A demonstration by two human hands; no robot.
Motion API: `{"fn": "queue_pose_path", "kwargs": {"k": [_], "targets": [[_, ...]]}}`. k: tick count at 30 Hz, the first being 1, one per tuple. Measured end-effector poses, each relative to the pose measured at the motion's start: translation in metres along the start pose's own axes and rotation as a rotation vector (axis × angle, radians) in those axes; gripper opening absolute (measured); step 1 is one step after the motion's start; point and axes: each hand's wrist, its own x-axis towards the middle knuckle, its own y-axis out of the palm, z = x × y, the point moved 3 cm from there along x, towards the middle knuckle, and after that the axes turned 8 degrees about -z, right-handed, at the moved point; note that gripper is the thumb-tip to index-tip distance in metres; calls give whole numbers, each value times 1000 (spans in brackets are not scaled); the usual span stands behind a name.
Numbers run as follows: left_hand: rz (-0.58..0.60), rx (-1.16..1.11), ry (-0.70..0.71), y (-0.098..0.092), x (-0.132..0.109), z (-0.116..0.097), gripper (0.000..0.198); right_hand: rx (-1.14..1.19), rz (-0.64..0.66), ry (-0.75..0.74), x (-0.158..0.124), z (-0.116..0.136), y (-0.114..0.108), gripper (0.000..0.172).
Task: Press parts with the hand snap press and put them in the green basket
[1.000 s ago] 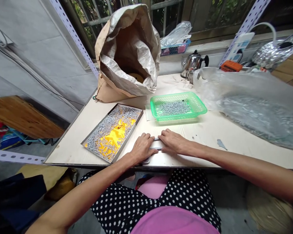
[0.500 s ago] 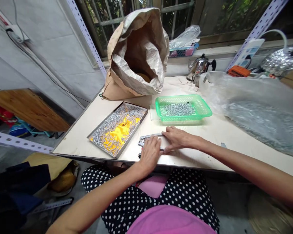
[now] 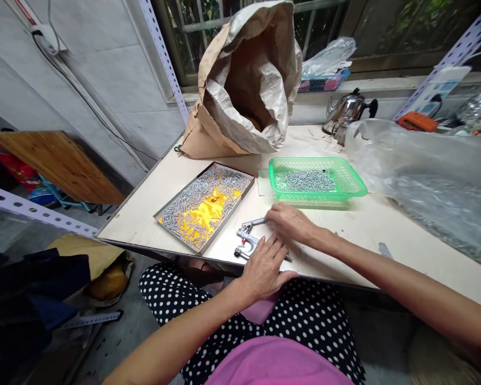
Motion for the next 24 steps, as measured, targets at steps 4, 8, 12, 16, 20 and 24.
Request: {"fn": "queue_pose_path", "kwargs": {"k": [4,8,12,16,20,24], "targets": [[60,-20,-88,5,-2,2,63,148,72,-304,13,59,2,16],[64,-47,-132,10,-6,2,67,62,101,-361,28,85,16,14],[64,-63,-153,14,-9,4,71,25,76,-384,36,94,24,16],[69,-56,-94,13,-2,2,71,91,-205,-306,38,82,-11,15],[36,-55,38,11,19,-9,78,110,-686,-118,35,23,-83,18],[-34,-77,105,-3,36,-6,47,-101,-686,191,21,-54,-117,21]]}}
